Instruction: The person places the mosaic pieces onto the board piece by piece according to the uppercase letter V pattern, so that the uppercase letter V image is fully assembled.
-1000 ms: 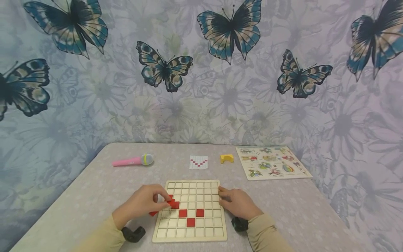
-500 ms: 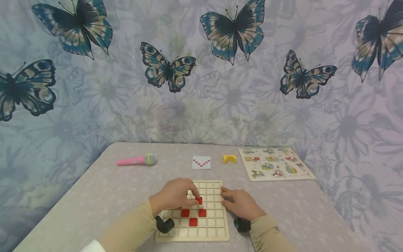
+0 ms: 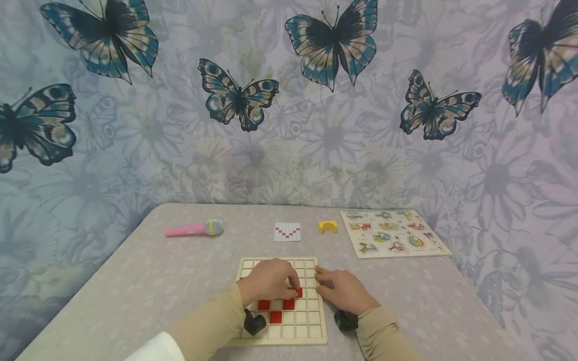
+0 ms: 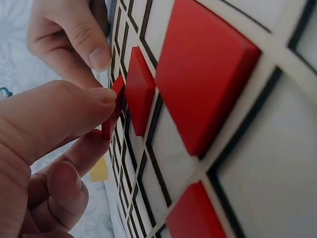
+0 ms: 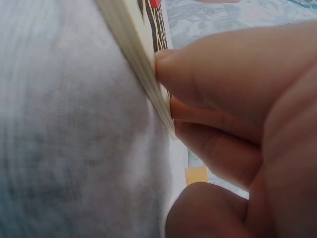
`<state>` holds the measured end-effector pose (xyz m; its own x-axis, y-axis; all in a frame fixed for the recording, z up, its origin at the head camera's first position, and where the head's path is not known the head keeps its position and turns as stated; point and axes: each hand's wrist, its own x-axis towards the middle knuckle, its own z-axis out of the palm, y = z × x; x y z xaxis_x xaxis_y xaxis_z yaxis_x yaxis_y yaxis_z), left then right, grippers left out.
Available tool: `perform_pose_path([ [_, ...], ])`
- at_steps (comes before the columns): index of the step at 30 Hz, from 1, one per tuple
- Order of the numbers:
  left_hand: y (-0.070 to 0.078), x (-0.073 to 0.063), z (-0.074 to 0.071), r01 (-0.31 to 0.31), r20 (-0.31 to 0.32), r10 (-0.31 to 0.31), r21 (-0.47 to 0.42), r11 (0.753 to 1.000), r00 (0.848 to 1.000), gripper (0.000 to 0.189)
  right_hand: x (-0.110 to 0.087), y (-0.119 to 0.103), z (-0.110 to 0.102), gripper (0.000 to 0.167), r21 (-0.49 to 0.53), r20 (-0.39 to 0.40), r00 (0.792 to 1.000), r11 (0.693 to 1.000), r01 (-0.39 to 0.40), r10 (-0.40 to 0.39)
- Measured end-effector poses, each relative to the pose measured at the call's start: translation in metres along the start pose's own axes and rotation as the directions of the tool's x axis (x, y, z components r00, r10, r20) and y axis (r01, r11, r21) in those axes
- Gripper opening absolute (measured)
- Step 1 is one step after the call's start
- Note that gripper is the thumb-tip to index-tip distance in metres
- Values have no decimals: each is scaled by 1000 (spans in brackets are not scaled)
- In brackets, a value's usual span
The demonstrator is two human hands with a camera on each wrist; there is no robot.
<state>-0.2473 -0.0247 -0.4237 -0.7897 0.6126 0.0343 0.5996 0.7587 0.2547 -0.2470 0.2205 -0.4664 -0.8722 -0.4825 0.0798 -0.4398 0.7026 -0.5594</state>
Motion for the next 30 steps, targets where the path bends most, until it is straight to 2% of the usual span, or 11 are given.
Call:
perform_pose_path([
  [9, 2, 5, 2, -5, -1, 4, -34, 999, 1000, 11, 0, -1, -2, 42, -29, -7, 1000, 999, 14, -15],
  [16, 3, 8, 6, -15, 9, 15, -23, 1000, 1000, 9, -1, -1, -2, 42, -26, -8, 1000, 1000, 12, -12],
  [24, 4, 6, 8, 38, 30, -36, -67, 997, 999, 14, 0, -2, -1, 42, -21, -9, 1000, 1000, -3, 2],
  [30, 4, 7, 10, 42, 25, -41, -63, 997, 999, 9, 0, -1, -1, 42, -24, -4, 1000, 999, -22, 22],
])
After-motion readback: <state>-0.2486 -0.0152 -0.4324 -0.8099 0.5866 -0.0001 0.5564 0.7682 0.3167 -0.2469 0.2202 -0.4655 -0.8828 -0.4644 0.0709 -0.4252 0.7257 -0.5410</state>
